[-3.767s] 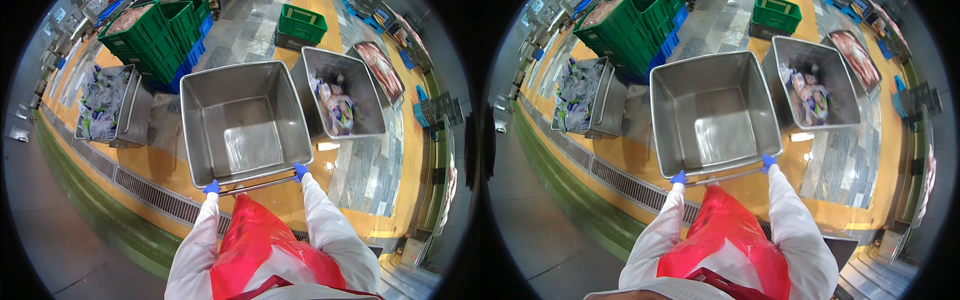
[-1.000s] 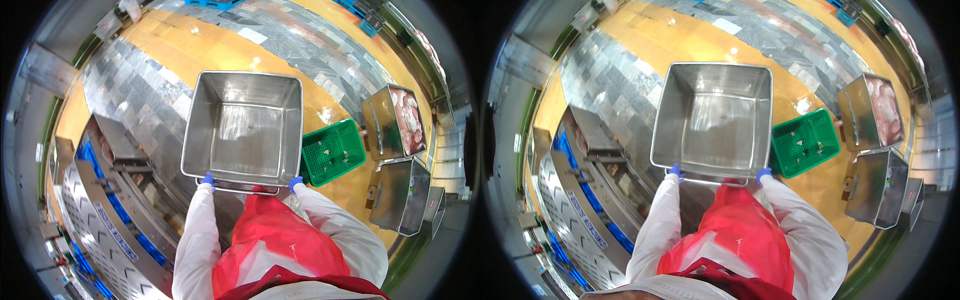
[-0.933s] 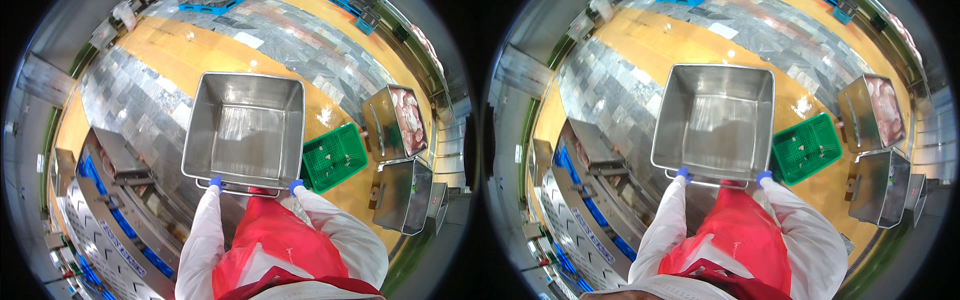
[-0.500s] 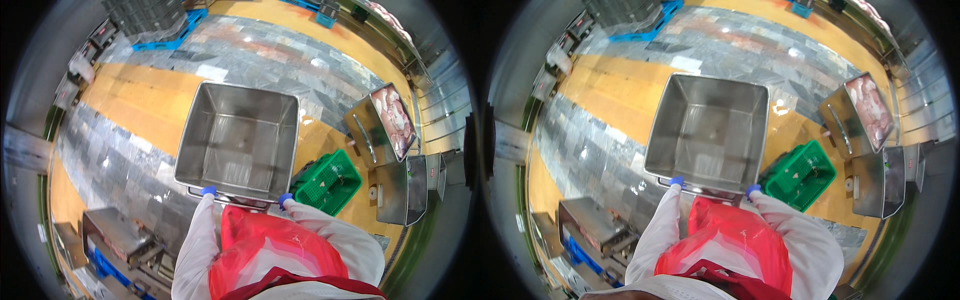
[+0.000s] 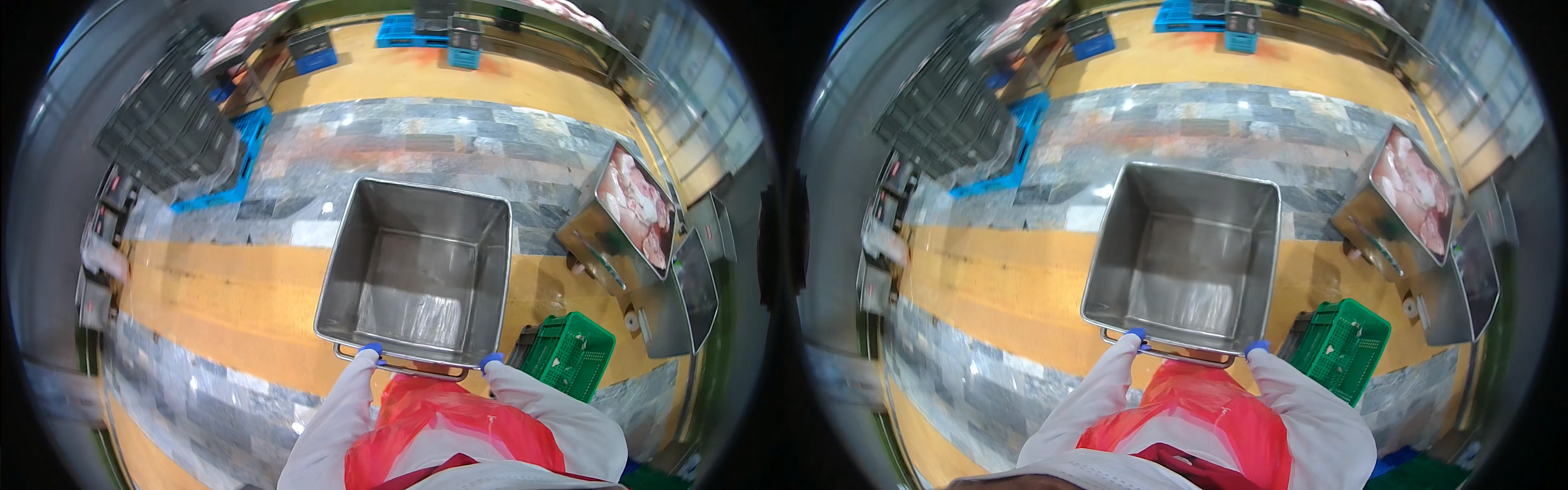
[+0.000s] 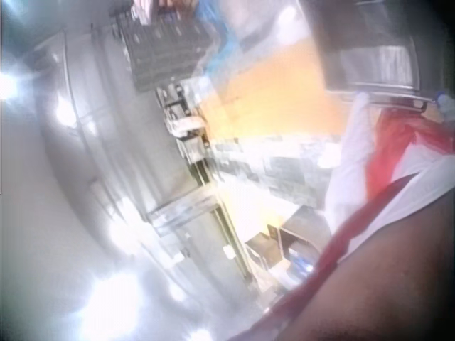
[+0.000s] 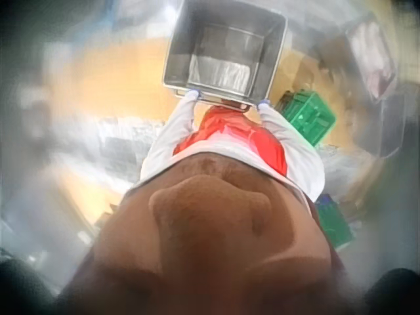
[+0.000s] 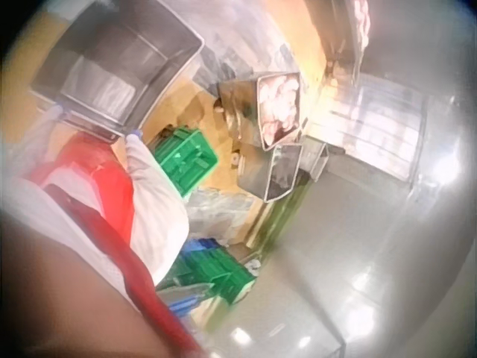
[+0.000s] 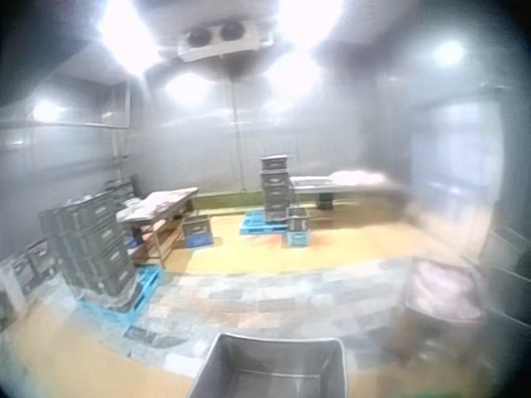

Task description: The person places a metal tray on a stainless steel table, then uses a knife to cut large pieces of raw meat into smaller portions. The cut pieces are placed into the tray.

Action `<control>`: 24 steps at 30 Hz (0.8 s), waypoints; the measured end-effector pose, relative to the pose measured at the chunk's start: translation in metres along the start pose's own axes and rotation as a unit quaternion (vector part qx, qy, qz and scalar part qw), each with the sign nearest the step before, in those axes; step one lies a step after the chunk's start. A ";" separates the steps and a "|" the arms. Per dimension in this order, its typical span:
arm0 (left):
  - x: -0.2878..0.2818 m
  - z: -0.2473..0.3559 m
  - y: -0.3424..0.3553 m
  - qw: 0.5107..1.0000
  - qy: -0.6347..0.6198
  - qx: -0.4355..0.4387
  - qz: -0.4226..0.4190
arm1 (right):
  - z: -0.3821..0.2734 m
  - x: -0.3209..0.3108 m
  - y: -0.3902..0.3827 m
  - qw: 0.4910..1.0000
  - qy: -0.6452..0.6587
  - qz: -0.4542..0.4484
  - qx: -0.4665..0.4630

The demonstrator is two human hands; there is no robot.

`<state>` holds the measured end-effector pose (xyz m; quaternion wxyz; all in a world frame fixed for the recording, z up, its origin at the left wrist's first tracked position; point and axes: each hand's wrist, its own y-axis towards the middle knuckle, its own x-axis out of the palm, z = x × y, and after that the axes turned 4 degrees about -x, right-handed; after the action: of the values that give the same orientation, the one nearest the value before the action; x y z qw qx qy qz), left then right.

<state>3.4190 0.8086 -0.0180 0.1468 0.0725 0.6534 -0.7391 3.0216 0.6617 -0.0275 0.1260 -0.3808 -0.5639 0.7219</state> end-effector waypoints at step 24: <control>-0.066 0.742 0.177 0.959 0.263 0.107 -0.008 | 0.356 -0.462 0.291 0.951 0.269 -0.079 0.128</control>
<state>3.5993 0.0655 -0.0650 -0.0447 0.2746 0.5863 -0.7608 3.1603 0.0268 -0.0779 0.3776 -0.4960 -0.4401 0.6463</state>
